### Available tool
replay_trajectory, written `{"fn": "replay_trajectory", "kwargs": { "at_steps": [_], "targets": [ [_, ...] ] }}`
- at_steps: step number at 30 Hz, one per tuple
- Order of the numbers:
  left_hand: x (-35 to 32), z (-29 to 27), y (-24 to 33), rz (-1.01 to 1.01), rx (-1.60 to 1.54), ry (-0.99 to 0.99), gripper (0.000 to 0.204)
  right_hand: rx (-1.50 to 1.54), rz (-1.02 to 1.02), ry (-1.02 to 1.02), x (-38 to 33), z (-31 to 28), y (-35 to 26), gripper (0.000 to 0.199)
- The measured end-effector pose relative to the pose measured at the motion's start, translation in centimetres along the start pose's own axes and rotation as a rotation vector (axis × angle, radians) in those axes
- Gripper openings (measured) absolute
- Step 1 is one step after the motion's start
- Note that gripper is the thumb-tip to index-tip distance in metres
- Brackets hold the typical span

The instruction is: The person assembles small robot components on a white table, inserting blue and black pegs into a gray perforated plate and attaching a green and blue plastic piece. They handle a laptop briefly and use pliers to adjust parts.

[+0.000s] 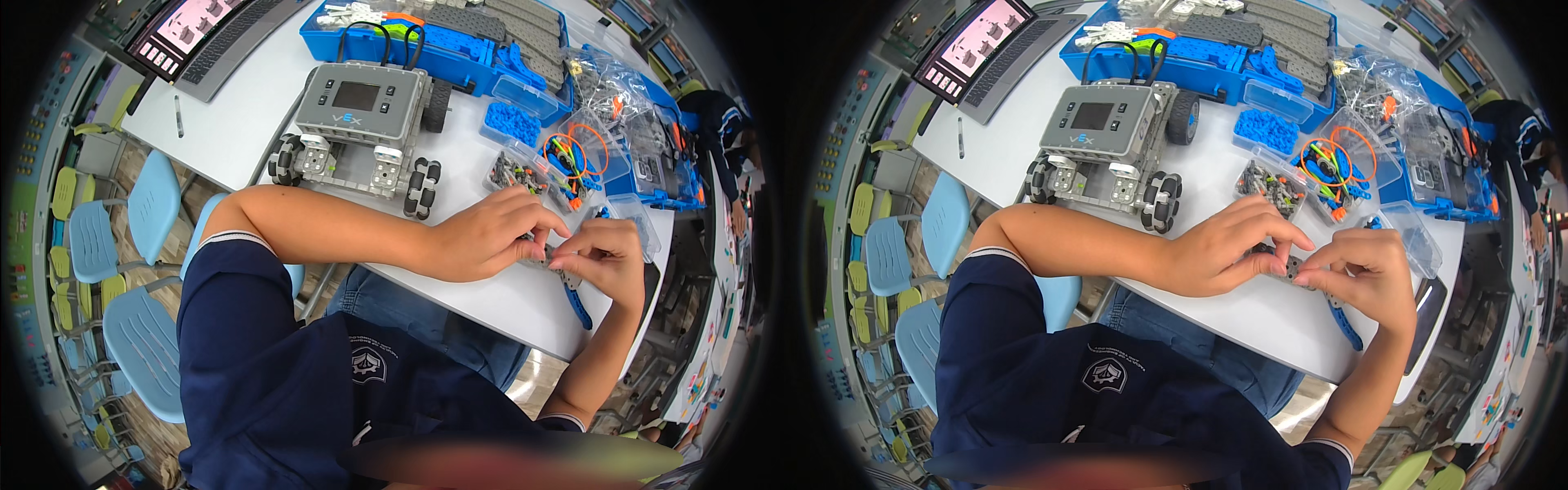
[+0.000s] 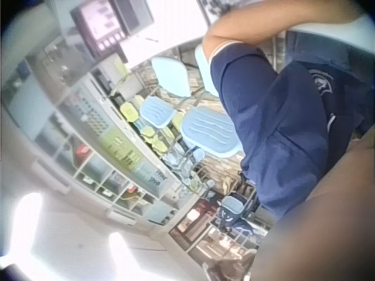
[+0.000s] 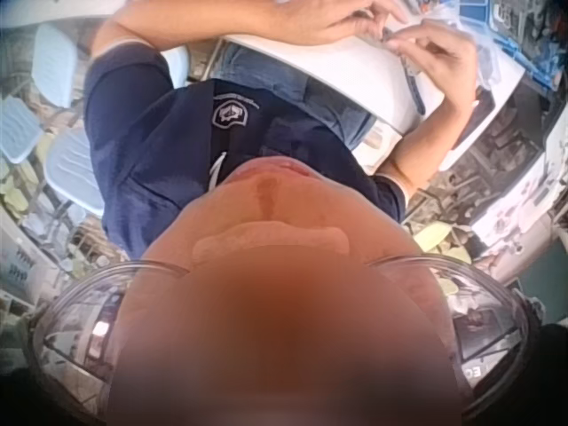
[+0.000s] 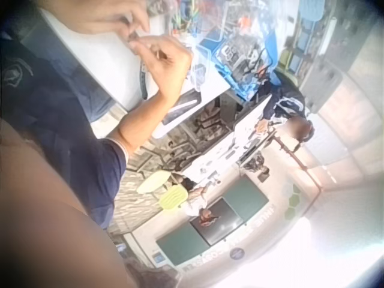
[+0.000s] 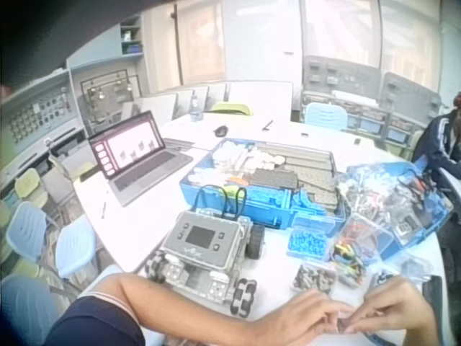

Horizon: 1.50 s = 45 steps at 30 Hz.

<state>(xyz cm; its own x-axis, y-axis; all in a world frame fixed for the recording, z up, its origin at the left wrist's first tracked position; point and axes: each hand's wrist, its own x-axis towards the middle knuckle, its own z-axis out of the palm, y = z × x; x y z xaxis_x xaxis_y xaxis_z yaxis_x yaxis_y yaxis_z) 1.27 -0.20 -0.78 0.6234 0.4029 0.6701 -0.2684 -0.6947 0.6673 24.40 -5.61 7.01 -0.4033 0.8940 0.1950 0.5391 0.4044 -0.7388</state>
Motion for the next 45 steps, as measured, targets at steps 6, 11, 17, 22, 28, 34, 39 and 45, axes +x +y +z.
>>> {"fn": "replay_trajectory", "kwargs": {
  "at_steps": [6,11,17,22,28,34,39,45],
  "targets": [
    [0.0,-0.1,0.2,-0.025,0.008,-0.015,0.044,0.016,0.016,0.19,-0.1,-0.2,0.0,0.012],
    [0.1,0.1,0.1,-0.073,-0.101,-0.044,0.055,-0.059,0.052,0.279,0.2,-0.1,0.0,0.012],
    [0.0,0.2,-0.1,-0.074,-0.1,-0.074,0.069,-0.455,0.043,0.272,1.0,0.8,0.5,0.014],
    [-0.1,0.3,-0.2,-0.066,-0.093,-0.068,0.068,-0.517,0.142,0.178,1.2,1.6,0.8,0.021],
    [0.0,0.2,-0.3,-0.06,-0.089,-0.094,0.068,-0.57,0.128,0.143,1.2,1.9,0.9,0.027],
    [-0.2,0.2,-0.5,-0.096,-0.057,-0.133,0.066,-0.617,0.115,0.13,1.2,2.2,1.3,0.023],
    [-0.3,0.3,-0.5,-0.151,-0.032,-0.171,0.062,-0.638,0.144,0.115,1.4,2.4,1.4,0.015],
    [-0.2,0.1,0.0,-0.206,-0.041,-0.178,0.048,-0.573,0.098,0.144,1.2,2.6,1.5,0.01]
  ]
}}
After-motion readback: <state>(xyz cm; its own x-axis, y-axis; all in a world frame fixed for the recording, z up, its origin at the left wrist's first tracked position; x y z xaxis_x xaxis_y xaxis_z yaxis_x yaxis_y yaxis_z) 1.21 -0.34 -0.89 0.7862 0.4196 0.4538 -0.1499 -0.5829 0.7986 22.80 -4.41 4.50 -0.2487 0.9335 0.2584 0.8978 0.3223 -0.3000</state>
